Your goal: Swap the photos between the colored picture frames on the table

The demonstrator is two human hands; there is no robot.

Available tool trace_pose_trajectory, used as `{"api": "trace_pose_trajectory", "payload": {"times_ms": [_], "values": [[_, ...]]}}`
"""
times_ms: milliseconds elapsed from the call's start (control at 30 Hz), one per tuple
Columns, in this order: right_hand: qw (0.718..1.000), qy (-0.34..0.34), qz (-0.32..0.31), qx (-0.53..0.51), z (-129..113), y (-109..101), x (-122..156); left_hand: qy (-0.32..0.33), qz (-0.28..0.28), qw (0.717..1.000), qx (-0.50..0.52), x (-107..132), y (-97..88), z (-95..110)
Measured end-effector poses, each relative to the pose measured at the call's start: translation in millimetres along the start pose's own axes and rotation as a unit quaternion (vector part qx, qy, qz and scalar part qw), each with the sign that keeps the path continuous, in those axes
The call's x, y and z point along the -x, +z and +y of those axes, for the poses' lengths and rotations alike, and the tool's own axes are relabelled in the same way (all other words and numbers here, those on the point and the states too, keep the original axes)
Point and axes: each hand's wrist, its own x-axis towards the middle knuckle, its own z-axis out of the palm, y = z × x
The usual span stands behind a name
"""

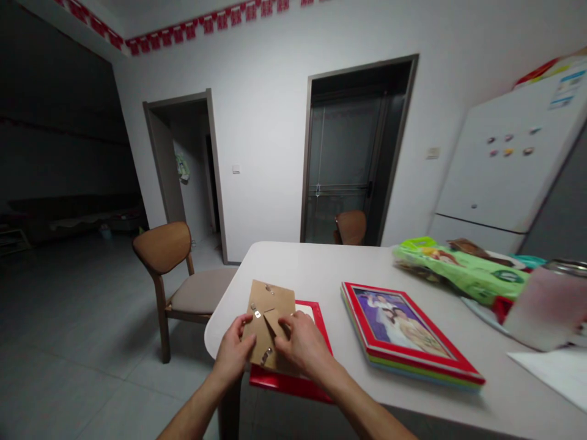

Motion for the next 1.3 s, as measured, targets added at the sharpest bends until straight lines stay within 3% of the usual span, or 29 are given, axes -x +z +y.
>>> {"api": "trace_pose_trajectory", "payload": {"times_ms": [167,267,367,567,700,833,900,967,1033,1100,1167,1233,1300], "values": [[0.997,-0.050,0.029,-0.058,-9,9,-2,-0.036,0.050,0.998,0.008,-16,-42.3,-11],[0.999,-0.018,0.025,-0.021,12,10,-1,-0.058,0.066,0.996,-0.013,-20,-69.3,-22],[0.999,0.029,0.008,0.037,40,9,1,-0.075,0.066,0.993,-0.056,-23,-84.2,-33],[0.989,0.076,0.018,0.122,76,12,12,-0.069,0.072,0.975,-0.197,-27,-89.2,-45],[0.987,0.109,0.002,0.115,84,16,15,-0.047,0.080,0.954,-0.286,-26,-89.8,-46],[0.988,0.129,0.023,0.086,85,13,13,-0.019,0.070,0.943,-0.324,-24,-88.3,-44],[0.984,0.170,0.039,0.039,85,8,12,0.010,0.071,0.942,-0.329,-22,-81.4,-37],[0.970,0.227,0.041,-0.077,81,1,13,0.049,0.070,0.942,-0.324,-15,-66.1,-25],[0.926,0.272,0.025,-0.262,75,-4,16,0.092,0.052,0.945,-0.310,-4,-42.0,-9],[0.853,0.282,0.015,-0.440,67,-10,20,0.133,0.009,0.948,-0.290,9,-12.0,6],[0.791,0.273,0.020,-0.547,58,-15,22,0.165,-0.044,0.948,-0.270,21,18.1,19],[0.766,0.257,0.035,-0.588,48,-20,23,0.185,-0.103,0.949,-0.232,29,42.3,30],[0.763,0.239,0.044,-0.599,40,-25,22,0.199,-0.117,0.947,-0.222,33,57.6,40]]}}
